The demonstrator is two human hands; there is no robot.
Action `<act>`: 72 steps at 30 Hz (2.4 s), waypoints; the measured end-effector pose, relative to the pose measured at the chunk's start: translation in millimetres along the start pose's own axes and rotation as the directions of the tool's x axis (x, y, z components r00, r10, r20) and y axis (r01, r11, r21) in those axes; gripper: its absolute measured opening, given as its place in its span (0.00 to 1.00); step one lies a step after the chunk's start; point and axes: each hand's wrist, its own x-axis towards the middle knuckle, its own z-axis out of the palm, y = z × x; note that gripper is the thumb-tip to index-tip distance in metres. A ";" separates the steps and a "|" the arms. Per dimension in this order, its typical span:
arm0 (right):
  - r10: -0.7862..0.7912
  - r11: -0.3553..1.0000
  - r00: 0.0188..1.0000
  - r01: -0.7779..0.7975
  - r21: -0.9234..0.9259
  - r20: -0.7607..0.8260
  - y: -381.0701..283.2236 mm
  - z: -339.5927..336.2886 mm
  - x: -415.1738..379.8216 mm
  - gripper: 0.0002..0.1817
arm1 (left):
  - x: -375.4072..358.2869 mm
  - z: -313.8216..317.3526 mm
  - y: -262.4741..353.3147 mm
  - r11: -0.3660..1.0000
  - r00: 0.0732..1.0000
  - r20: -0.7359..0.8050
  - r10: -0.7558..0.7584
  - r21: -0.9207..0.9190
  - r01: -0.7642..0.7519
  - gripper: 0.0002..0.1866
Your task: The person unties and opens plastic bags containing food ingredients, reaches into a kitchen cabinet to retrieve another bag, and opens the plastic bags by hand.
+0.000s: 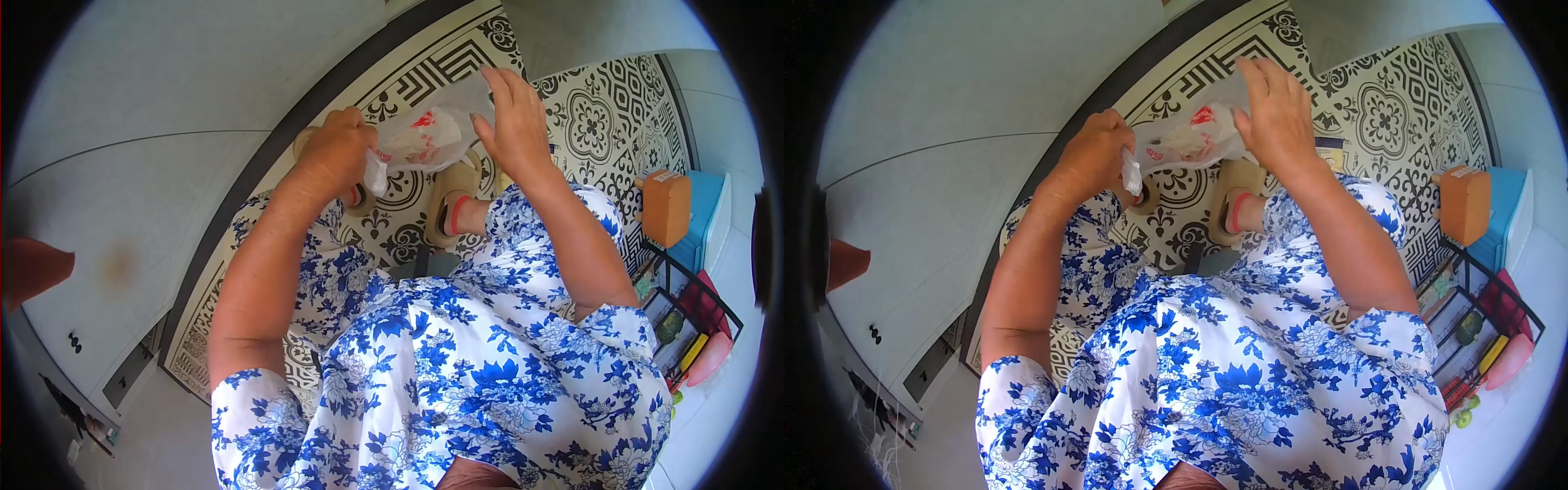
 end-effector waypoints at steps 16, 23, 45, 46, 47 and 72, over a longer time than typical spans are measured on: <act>0.229 0.947 0.349 -0.295 -0.125 0.909 19.5 165.3 -91.2 0.20 | -17.0 -41.8 53.7 0.977 0.996 0.062 0.064 0.199 -0.075 0.06; 0.359 0.904 0.242 -0.329 -0.271 0.902 15.9 162.2 -111.3 0.20 | -25.9 -44.7 78.0 0.974 0.997 -0.001 0.071 0.216 -0.069 0.08; 0.126 0.527 0.310 -0.826 0.201 0.942 47.0 93.2 -17.1 0.19 | -30.9 -27.2 54.3 0.976 0.997 -0.012 0.079 0.204 -0.075 0.06; 0.193 0.603 0.275 -0.790 0.107 0.942 46.7 95.7 -19.2 0.18 | -31.1 -25.8 54.6 0.976 0.997 -0.014 0.079 0.204 -0.075 0.06; 0.194 0.602 0.276 -0.791 0.108 0.941 46.7 97.4 -22.3 0.18 | -30.5 -25.2 55.0 0.975 0.996 0.016 0.083 0.205 -0.084 0.10; 0.282 0.772 0.413 -0.633 0.050 0.866 56.3 114.2 -32.9 0.29 | -13.1 8.4 52.7 0.826 0.999 -0.042 0.025 0.564 0.002 0.31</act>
